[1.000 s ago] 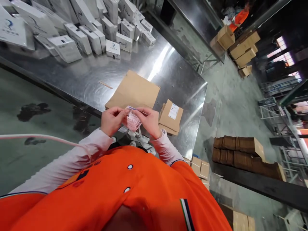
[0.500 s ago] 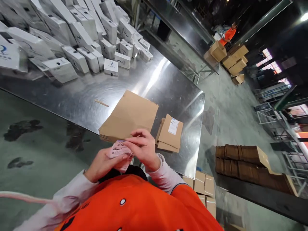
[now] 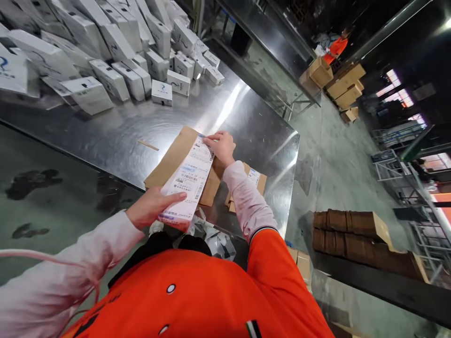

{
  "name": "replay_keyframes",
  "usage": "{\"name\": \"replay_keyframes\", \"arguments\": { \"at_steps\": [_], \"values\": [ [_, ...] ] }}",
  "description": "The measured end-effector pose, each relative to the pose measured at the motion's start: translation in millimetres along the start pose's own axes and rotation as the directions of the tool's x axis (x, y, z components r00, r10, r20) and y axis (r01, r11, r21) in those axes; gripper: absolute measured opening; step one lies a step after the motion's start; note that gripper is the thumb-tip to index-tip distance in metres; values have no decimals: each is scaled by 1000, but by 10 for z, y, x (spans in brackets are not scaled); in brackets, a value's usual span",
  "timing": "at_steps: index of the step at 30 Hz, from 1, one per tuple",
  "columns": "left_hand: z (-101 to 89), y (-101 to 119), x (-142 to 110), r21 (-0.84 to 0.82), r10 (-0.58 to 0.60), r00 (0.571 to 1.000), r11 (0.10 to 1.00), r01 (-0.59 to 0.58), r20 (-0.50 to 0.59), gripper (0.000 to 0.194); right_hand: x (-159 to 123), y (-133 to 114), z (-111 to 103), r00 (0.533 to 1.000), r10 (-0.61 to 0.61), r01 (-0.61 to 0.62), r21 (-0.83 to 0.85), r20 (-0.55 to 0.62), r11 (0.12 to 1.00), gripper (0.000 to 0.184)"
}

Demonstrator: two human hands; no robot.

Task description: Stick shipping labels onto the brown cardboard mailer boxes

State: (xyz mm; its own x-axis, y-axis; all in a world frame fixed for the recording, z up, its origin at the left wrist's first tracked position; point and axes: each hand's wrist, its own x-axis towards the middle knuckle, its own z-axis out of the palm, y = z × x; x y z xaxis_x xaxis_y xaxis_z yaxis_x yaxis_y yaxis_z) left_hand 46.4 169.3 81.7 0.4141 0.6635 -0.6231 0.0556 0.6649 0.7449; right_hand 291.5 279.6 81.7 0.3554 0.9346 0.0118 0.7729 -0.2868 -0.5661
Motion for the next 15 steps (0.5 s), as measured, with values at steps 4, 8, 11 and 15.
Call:
{"name": "replay_keyframes", "arguments": {
  "at_steps": [4, 8, 11, 15],
  "values": [
    [67, 73, 42, -105, -46, 999, 993, 45, -8, 39, 27, 28, 53, 1000, -1, 0, -49, -16, 999, 25],
    [40, -73, 90, -50, -32, 999, 998, 31, -6, 42, 4, 48, 54, 1000, 28, -28, -114, -9, 993, 36],
    [-105, -465, 5, 127, -38, 999, 991, 38, -4, 34, -81, 28, 67, 998, -1, -13, -232, -58, 973, 61],
    [-488, -1011, -313, 298, 50, 999, 954, -44, -14, 29, -242, -46, 173, 908, -328, 401, -312, 262, 861, 60]
  ]
}}
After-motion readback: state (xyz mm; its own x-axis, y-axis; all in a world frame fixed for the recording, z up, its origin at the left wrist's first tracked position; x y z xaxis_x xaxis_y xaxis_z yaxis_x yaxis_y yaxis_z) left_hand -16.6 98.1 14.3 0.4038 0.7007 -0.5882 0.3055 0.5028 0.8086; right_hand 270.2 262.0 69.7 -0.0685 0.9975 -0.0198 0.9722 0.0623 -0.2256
